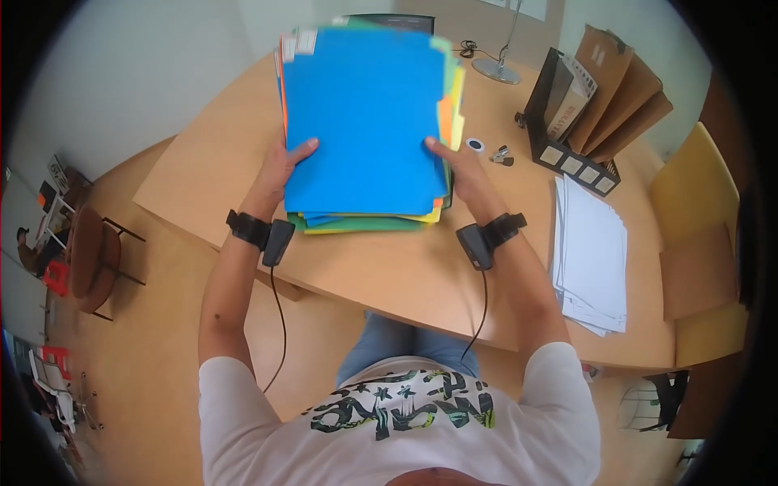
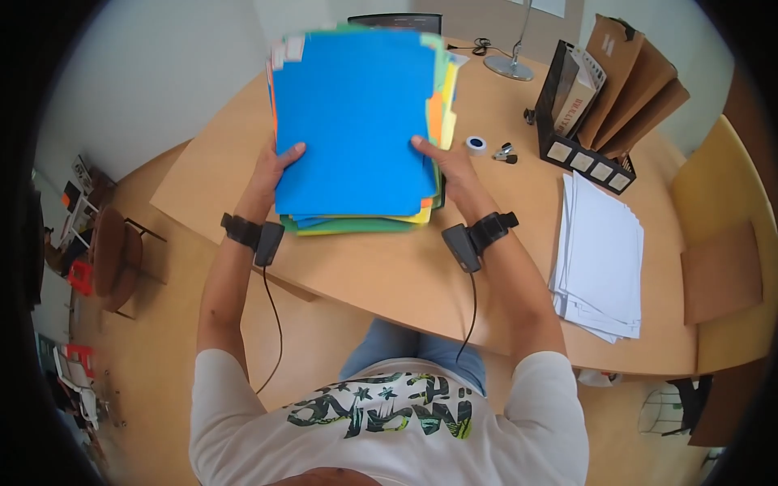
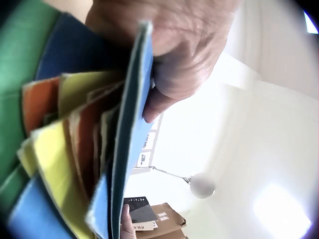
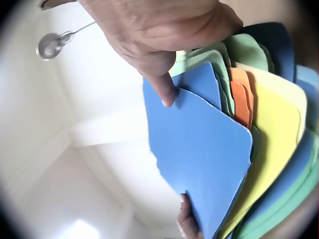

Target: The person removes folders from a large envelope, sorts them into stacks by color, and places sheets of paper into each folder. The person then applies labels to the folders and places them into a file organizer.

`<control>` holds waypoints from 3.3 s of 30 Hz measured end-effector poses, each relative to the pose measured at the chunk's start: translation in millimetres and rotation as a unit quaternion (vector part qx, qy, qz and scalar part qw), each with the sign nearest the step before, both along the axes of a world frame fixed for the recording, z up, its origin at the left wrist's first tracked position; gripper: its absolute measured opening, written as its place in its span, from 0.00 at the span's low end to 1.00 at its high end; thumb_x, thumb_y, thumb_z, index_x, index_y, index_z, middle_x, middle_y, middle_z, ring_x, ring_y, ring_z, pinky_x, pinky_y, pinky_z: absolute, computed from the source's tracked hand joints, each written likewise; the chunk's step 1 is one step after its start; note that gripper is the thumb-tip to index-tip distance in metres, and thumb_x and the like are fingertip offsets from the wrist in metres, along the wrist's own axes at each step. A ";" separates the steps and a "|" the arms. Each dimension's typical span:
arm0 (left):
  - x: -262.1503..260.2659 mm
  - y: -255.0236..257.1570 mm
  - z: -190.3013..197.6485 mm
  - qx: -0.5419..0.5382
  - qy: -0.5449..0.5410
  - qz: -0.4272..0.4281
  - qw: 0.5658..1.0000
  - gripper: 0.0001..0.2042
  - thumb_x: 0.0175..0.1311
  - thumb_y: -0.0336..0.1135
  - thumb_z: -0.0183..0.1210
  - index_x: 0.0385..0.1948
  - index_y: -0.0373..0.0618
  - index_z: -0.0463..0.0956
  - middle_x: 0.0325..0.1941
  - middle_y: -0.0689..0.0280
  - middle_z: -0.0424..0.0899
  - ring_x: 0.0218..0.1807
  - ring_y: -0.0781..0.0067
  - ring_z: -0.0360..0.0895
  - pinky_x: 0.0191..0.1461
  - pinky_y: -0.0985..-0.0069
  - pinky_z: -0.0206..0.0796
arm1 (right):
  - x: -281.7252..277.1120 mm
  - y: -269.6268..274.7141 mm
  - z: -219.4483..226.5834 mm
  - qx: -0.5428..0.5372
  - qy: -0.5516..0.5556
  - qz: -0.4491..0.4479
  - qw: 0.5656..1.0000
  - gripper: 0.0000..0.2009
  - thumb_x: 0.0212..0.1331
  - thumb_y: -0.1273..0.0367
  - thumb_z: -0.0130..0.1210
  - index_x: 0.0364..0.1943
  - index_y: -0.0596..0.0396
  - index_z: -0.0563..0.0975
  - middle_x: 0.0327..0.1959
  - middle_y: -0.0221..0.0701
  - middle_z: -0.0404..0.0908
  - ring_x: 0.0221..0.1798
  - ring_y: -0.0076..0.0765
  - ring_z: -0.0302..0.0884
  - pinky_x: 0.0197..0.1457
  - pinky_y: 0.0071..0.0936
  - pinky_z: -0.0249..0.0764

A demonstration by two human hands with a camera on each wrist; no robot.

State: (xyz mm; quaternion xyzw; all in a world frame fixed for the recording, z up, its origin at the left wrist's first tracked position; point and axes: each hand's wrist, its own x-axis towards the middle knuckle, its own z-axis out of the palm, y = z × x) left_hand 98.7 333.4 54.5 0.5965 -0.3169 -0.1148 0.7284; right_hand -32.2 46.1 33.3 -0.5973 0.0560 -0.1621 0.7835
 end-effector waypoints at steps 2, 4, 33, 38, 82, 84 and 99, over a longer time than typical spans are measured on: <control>-0.7 -17.5 13.5 -0.024 -0.050 -0.016 0.998 0.35 0.57 0.38 0.66 0.62 0.36 0.57 0.56 0.53 0.72 0.55 0.65 0.74 0.54 0.70 0.72 | -1.9 -24.2 13.3 -0.078 -0.031 -0.058 0.995 0.28 0.50 0.61 0.68 0.52 0.63 0.72 0.45 0.35 0.78 0.49 0.32 0.75 0.53 0.28 0.71; 2.4 -29.7 26.6 -0.054 -0.080 -0.027 0.995 0.35 0.56 0.38 0.66 0.62 0.36 0.58 0.56 0.54 0.72 0.56 0.64 0.73 0.56 0.71 0.71 | -3.6 -33.3 29.9 -0.107 -0.094 -0.095 0.985 0.27 0.50 0.60 0.68 0.51 0.61 0.72 0.43 0.33 0.77 0.48 0.29 0.74 0.53 0.27 0.70; -6.9 -123.1 67.5 -0.098 -0.241 0.180 0.949 0.50 0.46 0.57 0.70 0.65 0.38 0.51 0.57 0.56 0.69 0.60 0.65 0.68 0.62 0.70 0.62 | -34.1 -53.3 64.5 -0.271 -0.228 -0.150 0.923 0.54 0.43 0.46 0.68 0.68 0.60 0.50 0.63 0.45 0.59 0.68 0.46 0.55 0.70 0.39 0.55; -13.3 -113.9 68.6 -0.079 -0.187 0.119 0.972 0.43 0.46 0.48 0.73 0.60 0.38 0.58 0.54 0.58 0.71 0.56 0.68 0.71 0.59 0.73 0.66 | -45.5 -59.0 88.4 -0.370 -0.266 -0.300 0.838 0.54 0.44 0.47 0.68 0.68 0.63 0.48 0.69 0.49 0.52 0.71 0.50 0.52 0.71 0.41 0.52; -3.9 -116.6 62.4 -0.125 -0.222 0.099 0.962 0.29 0.47 0.33 0.73 0.50 0.41 0.67 0.45 0.65 0.77 0.46 0.76 0.76 0.49 0.80 0.72 | -26.3 -37.4 190.5 -0.748 -0.156 -0.295 0.574 0.52 0.38 0.42 0.67 0.65 0.59 0.57 0.55 0.51 0.73 0.59 0.53 0.70 0.60 0.44 0.67; -1.4 -116.7 58.4 -0.129 -0.218 0.087 0.963 0.30 0.46 0.34 0.74 0.50 0.41 0.67 0.45 0.65 0.78 0.46 0.75 0.75 0.50 0.79 0.71 | -35.1 -89.7 153.8 -0.568 -0.210 -0.292 0.740 0.55 0.38 0.42 0.67 0.68 0.59 0.53 0.60 0.54 0.67 0.64 0.52 0.65 0.63 0.43 0.65; 15.1 -124.0 4.0 -0.081 -0.089 0.061 0.991 0.32 0.47 0.43 0.74 0.50 0.33 0.70 0.47 0.59 0.79 0.46 0.71 0.76 0.50 0.78 0.70 | -17.7 -42.3 3.3 -0.197 -0.175 -0.228 0.938 0.41 0.43 0.57 0.72 0.58 0.62 0.62 0.49 0.41 0.74 0.51 0.36 0.74 0.53 0.29 0.72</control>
